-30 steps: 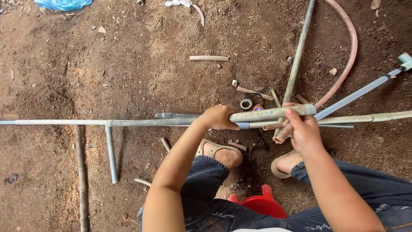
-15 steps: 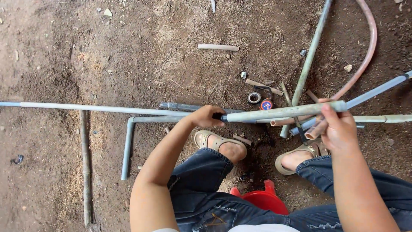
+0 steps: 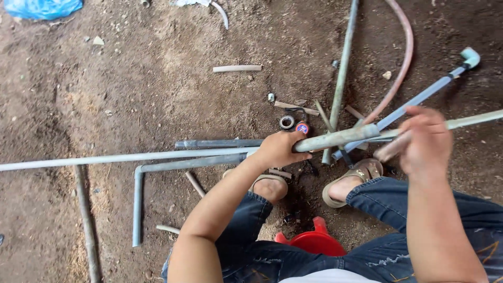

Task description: The person sits on a small red stool and assembles a metal pipe structure on the ground. They connect various metal pipes and fittings, including elbows and straight sections, by hand. The person also uses black tape to wrap and secure the joints between the pipes.

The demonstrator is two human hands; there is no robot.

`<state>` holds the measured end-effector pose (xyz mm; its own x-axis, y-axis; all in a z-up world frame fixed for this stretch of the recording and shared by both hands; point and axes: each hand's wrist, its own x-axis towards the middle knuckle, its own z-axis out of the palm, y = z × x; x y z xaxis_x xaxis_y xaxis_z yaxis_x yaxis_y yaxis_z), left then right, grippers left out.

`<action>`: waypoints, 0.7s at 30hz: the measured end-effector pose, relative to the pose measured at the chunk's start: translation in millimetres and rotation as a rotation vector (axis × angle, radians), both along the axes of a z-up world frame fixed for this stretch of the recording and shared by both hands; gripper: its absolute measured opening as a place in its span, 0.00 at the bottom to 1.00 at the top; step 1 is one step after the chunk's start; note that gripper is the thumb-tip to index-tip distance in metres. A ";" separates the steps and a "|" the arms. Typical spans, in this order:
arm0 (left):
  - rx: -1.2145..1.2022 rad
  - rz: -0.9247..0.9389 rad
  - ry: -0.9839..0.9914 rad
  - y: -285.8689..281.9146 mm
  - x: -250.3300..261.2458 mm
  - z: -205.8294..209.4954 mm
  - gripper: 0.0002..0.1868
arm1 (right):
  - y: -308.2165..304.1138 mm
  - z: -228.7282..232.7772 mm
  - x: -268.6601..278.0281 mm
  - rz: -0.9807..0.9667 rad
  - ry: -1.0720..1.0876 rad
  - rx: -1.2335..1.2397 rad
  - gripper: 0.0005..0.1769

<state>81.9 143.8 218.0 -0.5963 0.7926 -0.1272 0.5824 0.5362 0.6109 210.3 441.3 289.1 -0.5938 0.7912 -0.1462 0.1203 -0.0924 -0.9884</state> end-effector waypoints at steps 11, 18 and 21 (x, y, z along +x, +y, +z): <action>0.102 -0.098 -0.050 34.4 35.0 58.3 0.25 | -13.5 -3.9 8.0 0.012 0.226 -0.156 0.19; 0.247 -0.119 -0.032 41.2 41.6 65.4 0.33 | -3.2 -31.8 29.4 0.033 0.018 0.441 0.27; 0.244 -0.150 -0.016 44.3 44.0 64.3 0.30 | -12.4 -6.9 30.9 0.160 0.041 0.743 0.28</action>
